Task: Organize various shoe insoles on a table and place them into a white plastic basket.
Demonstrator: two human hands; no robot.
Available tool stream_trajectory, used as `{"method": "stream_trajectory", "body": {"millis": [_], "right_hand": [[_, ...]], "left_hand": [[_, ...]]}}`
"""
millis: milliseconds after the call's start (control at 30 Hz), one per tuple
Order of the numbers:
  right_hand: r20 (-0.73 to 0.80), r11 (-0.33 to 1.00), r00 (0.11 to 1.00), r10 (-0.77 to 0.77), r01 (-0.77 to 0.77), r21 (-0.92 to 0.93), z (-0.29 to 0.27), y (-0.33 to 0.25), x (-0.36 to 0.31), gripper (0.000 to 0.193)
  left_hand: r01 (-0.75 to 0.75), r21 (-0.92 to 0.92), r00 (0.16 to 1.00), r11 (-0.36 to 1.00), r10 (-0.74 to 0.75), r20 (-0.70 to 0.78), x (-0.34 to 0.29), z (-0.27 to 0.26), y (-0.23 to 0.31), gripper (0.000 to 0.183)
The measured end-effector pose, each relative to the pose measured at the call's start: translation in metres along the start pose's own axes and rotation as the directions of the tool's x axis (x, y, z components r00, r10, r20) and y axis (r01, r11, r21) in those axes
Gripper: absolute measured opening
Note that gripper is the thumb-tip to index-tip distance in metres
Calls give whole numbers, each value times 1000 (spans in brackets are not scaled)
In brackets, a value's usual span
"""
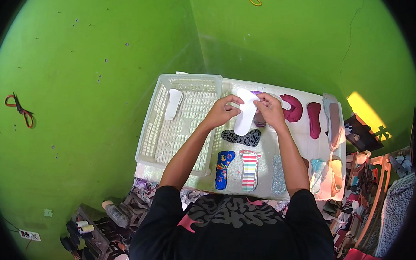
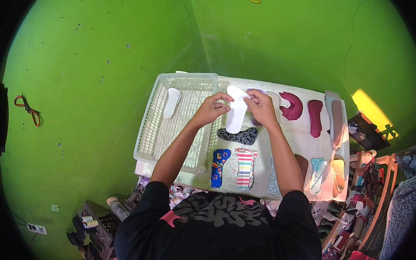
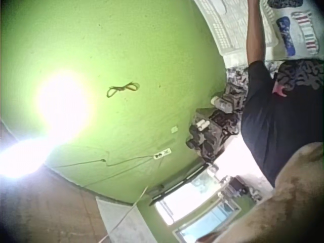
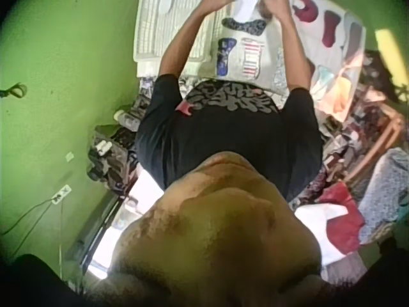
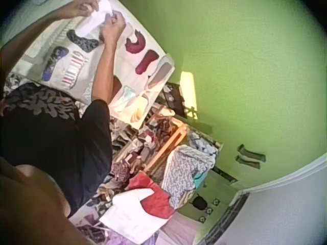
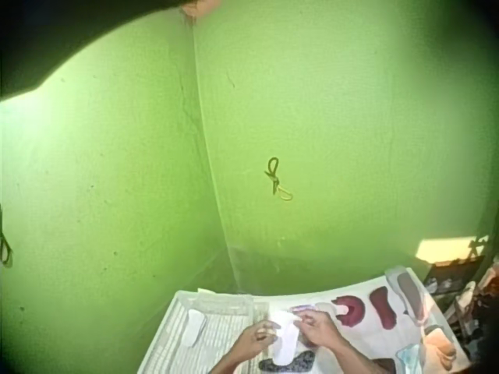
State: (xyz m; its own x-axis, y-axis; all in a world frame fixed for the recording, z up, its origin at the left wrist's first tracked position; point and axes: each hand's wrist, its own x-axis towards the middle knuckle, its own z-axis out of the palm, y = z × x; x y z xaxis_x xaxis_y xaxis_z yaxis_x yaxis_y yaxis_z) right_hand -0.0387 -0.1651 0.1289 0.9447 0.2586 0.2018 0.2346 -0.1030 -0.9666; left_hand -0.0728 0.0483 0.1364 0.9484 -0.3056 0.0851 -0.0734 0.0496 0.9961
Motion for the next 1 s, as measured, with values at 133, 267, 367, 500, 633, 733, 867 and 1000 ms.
{"method": "stream_trajectory", "body": {"millis": [133, 267, 367, 500, 633, 733, 867, 1000], "right_hand": [[4, 997, 1000, -3, 3, 72, 9, -4, -8, 20], [-5, 995, 1000, 17, -17, 102, 19, 7, -15, 21], [-16, 991, 1000, 2, 0, 137, 32, 4, -18, 21], [-53, 987, 997, -56, 63, 146, 51, -3, -22, 17], [67, 994, 997, -42, 35, 107, 63, 0, -23, 12], [107, 998, 994, -12, 5, 63, 79, 0, -22, 9], [165, 1000, 986, -5, 2, 19, 106, -1, -15, 7], [225, 1000, 974, -27, 25, 10, 137, 2, -2, 10]], "left_hand": [[5, 48, 1000, 999, -5, -1, -29, 1, -9, 27], [130, 90, 991, 987, -129, -14, -56, 1, -19, 29], [109, 64, 994, 992, -107, -34, -74, -3, -27, 31], [70, 46, 993, 996, -66, -93, -99, -10, -31, 32], [90, -4, 981, 996, -90, -173, -123, -14, -28, 34], [101, 29, 974, 994, -93, -205, -137, -21, -30, 33], [180, 63, 952, 982, -158, -263, -156, -35, -28, 31], [227, 84, 927, 970, -189, -324, -172, -57, -30, 29]]}}
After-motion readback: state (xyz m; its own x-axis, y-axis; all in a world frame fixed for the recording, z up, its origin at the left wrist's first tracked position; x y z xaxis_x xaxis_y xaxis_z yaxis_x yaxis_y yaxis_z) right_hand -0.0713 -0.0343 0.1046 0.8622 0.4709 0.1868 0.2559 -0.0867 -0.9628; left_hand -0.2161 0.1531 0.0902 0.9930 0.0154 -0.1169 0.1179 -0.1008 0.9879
